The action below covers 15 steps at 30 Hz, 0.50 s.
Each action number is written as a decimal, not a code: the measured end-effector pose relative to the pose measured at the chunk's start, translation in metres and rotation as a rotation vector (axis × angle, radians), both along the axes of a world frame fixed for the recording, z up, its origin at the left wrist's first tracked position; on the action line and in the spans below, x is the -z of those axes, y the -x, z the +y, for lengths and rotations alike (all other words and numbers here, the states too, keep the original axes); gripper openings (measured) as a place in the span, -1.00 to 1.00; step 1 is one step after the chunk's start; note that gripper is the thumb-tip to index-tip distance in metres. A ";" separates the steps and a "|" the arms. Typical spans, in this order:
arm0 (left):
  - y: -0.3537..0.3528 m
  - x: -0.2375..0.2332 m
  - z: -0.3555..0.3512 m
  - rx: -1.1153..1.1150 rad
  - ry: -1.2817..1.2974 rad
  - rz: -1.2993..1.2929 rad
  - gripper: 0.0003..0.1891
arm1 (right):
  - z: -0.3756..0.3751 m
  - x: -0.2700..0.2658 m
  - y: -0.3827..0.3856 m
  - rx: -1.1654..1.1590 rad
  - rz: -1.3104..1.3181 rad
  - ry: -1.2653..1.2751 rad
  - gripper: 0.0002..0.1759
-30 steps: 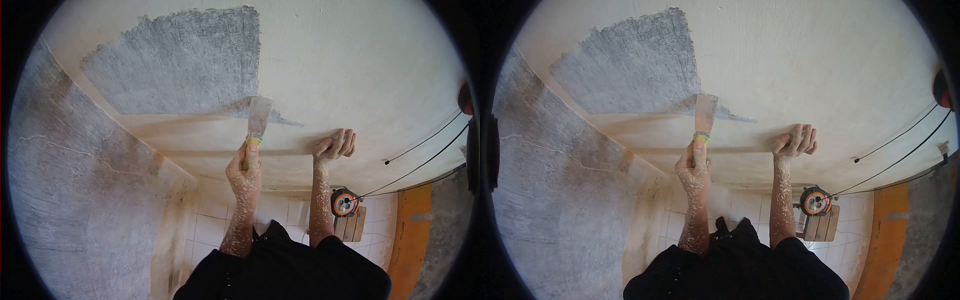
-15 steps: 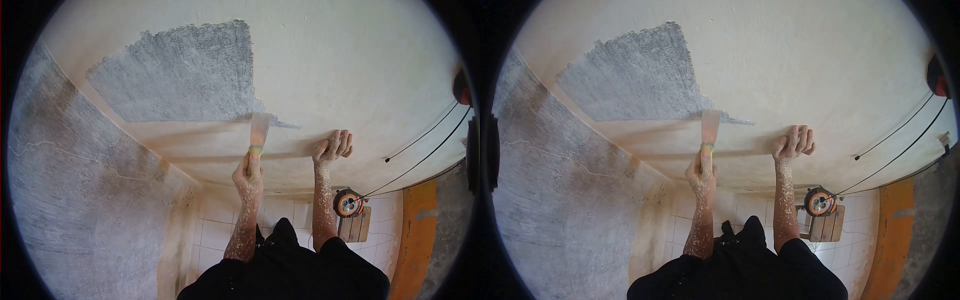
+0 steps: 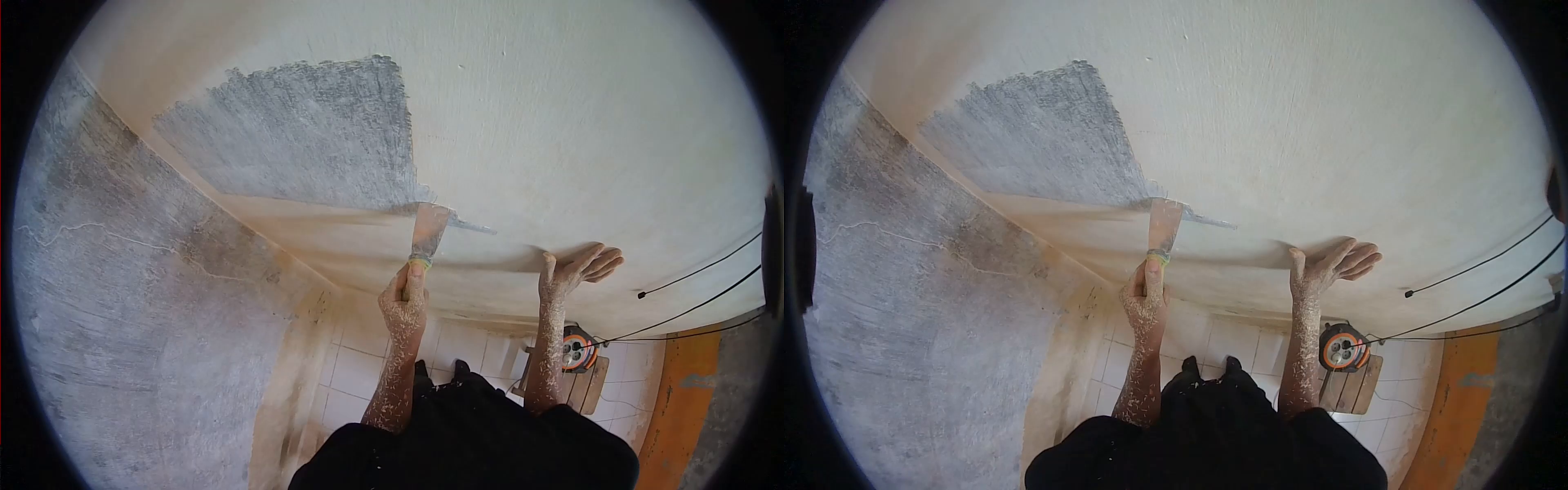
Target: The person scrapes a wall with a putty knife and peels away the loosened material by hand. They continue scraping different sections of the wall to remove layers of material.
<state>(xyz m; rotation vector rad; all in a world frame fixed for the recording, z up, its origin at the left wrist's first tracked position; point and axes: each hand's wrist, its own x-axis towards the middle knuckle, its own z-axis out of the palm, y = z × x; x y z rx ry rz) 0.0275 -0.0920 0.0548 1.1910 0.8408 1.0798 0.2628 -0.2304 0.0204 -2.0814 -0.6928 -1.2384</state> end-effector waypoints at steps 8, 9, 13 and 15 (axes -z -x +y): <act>0.004 -0.027 -0.002 -0.038 0.035 0.031 -0.65 | -0.014 -0.006 0.009 -0.124 0.140 0.187 0.41; 0.004 -0.017 -0.003 -0.024 0.029 0.015 -0.64 | -0.015 0.002 0.009 -0.158 0.209 0.172 0.41; 0.001 -0.006 -0.014 0.006 0.105 -0.011 -0.63 | -0.016 0.022 -0.001 -0.312 0.393 0.058 0.43; 0.006 -0.015 -0.015 -0.008 0.095 0.047 -0.63 | -0.020 0.014 0.004 -0.240 0.295 0.148 0.44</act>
